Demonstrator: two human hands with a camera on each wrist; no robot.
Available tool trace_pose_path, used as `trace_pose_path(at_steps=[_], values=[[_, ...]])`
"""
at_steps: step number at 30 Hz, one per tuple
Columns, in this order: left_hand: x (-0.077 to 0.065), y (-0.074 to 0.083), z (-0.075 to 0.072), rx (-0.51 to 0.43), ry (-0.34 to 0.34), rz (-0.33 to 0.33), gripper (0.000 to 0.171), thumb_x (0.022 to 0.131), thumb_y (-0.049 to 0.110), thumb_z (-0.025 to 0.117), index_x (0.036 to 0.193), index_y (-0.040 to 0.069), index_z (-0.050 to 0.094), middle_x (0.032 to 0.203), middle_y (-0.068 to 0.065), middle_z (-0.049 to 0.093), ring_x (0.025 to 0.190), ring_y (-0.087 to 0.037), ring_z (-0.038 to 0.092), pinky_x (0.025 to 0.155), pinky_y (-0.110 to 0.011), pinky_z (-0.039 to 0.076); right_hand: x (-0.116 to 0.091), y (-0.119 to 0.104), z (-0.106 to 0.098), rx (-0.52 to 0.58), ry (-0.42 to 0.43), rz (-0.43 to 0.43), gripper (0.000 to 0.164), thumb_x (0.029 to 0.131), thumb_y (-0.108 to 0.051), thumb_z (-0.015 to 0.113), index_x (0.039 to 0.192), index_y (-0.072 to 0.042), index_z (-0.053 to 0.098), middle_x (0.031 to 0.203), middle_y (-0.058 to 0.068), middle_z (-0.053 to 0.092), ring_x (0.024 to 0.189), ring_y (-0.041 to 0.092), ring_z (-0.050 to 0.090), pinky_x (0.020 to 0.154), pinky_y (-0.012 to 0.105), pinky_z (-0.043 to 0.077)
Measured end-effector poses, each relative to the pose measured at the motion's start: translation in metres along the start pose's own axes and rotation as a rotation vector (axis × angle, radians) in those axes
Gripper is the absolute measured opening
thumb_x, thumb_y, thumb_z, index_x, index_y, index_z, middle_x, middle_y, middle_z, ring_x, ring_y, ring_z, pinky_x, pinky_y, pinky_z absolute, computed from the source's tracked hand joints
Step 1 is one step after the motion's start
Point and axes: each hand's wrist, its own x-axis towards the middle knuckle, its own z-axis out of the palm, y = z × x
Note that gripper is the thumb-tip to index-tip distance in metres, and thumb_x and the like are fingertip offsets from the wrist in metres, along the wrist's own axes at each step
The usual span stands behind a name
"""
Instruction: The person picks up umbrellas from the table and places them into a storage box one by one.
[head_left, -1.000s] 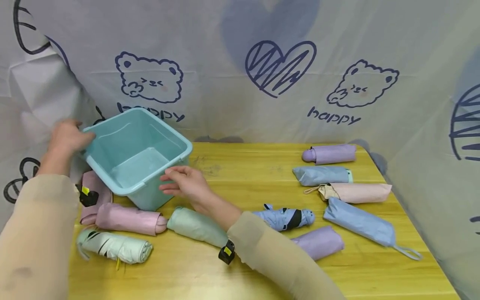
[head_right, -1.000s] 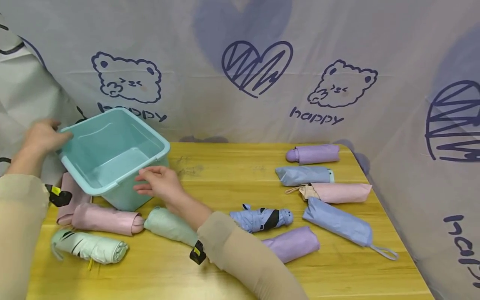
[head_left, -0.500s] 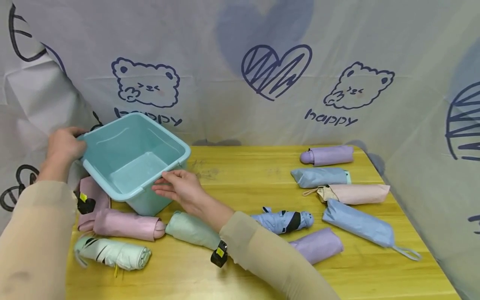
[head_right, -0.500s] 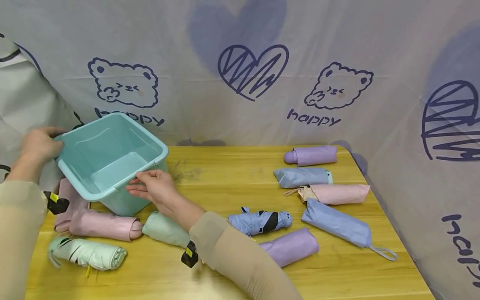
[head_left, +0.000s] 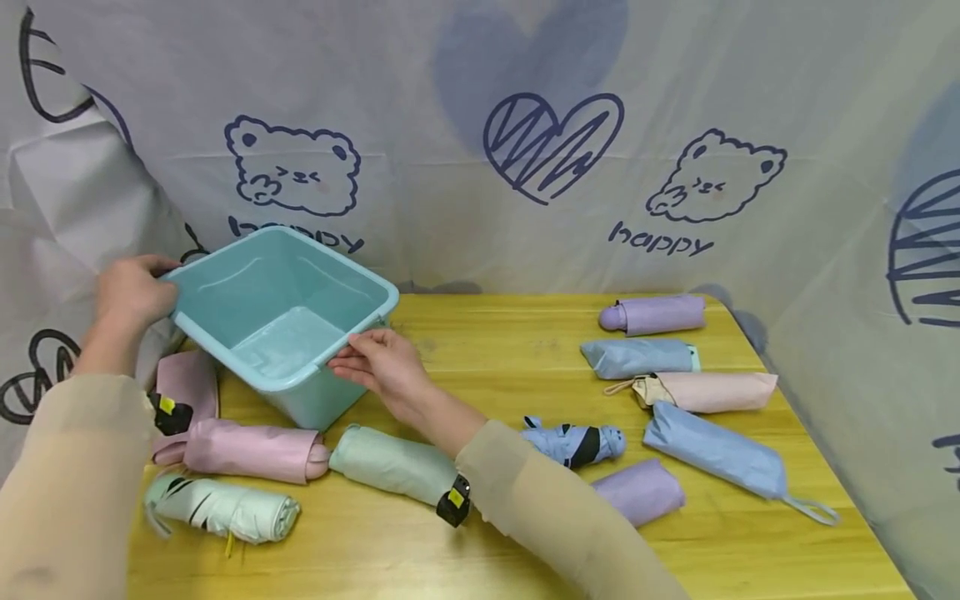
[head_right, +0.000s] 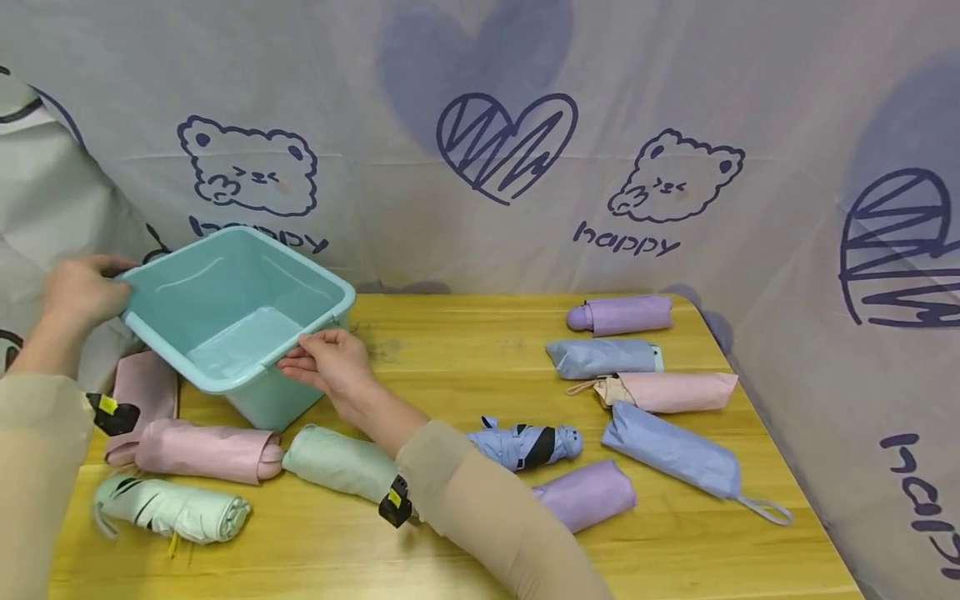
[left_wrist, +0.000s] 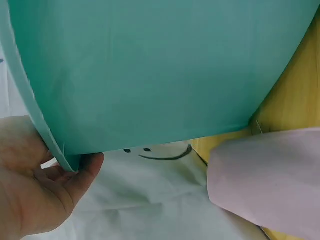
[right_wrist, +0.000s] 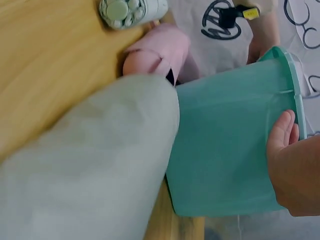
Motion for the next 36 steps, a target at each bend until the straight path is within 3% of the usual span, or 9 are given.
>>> trace_pose_path(at_steps=[4, 11, 17, 22, 29, 36], values=[[-0.003, 0.007, 0.005, -0.025, -0.017, -0.006, 0.050, 0.093, 0.007, 0.039, 0.137, -0.013, 0.054, 0.131, -0.037, 0.051, 0.111, -0.049, 0.047, 0.075, -0.043, 0.043, -0.001, -0.008, -0.014, -0.007, 0.014, -0.008, 0.006, 0.107, -0.008, 0.054, 0.105, -0.003, 0.057, 0.088, 0.011, 0.068, 0.078, 0.017, 0.071, 0.081, 0.029, 0.062], [-0.015, 0.024, 0.016, -0.090, -0.070, 0.040, 0.046, 0.102, 0.016, 0.045, 0.137, -0.011, 0.053, 0.130, -0.036, 0.053, 0.112, -0.048, 0.051, 0.088, -0.056, 0.048, -0.009, -0.026, -0.050, -0.039, 0.047, -0.022, 0.003, 0.106, -0.006, 0.056, 0.108, -0.004, 0.055, 0.091, 0.011, 0.069, 0.078, 0.016, 0.071, 0.078, 0.027, 0.061], [-0.030, 0.046, 0.024, -0.143, -0.097, 0.066, 0.043, 0.104, 0.018, 0.049, 0.136, -0.011, 0.054, 0.129, -0.035, 0.054, 0.114, -0.048, 0.051, 0.091, -0.055, 0.047, -0.016, -0.043, -0.086, -0.089, 0.076, -0.047, 0.015, 0.104, -0.005, 0.059, 0.118, 0.000, 0.054, 0.095, 0.010, 0.069, 0.080, 0.016, 0.071, 0.077, 0.025, 0.061], [-0.044, 0.061, 0.036, -0.183, -0.116, 0.105, 0.045, 0.105, 0.022, 0.049, 0.135, -0.011, 0.055, 0.125, -0.031, 0.056, 0.109, -0.044, 0.053, 0.081, -0.045, 0.048, -0.025, -0.059, -0.113, -0.155, 0.094, -0.079, 0.031, 0.103, -0.006, 0.060, 0.131, 0.006, 0.053, 0.102, 0.010, 0.068, 0.085, 0.016, 0.070, 0.080, 0.025, 0.060], [-0.060, 0.090, 0.060, -0.260, -0.136, 0.166, 0.044, 0.104, 0.021, 0.051, 0.133, -0.011, 0.058, 0.115, -0.024, 0.058, 0.089, -0.027, 0.062, 0.064, -0.018, 0.049, -0.039, -0.087, -0.151, -0.286, 0.163, -0.080, 0.050, 0.100, -0.013, 0.067, 0.143, 0.005, 0.049, 0.126, 0.018, 0.062, 0.092, 0.017, 0.069, 0.087, 0.028, 0.060], [-0.077, 0.118, 0.082, -0.325, -0.223, 0.193, 0.047, 0.104, 0.020, 0.052, 0.141, -0.009, 0.055, 0.114, -0.022, 0.058, 0.090, -0.029, 0.066, 0.068, -0.021, 0.052, -0.047, -0.115, -0.185, -0.475, 0.226, -0.090, 0.060, 0.098, -0.018, 0.070, 0.149, 0.003, 0.048, 0.133, 0.018, 0.061, 0.101, 0.022, 0.069, 0.092, 0.031, 0.059]])
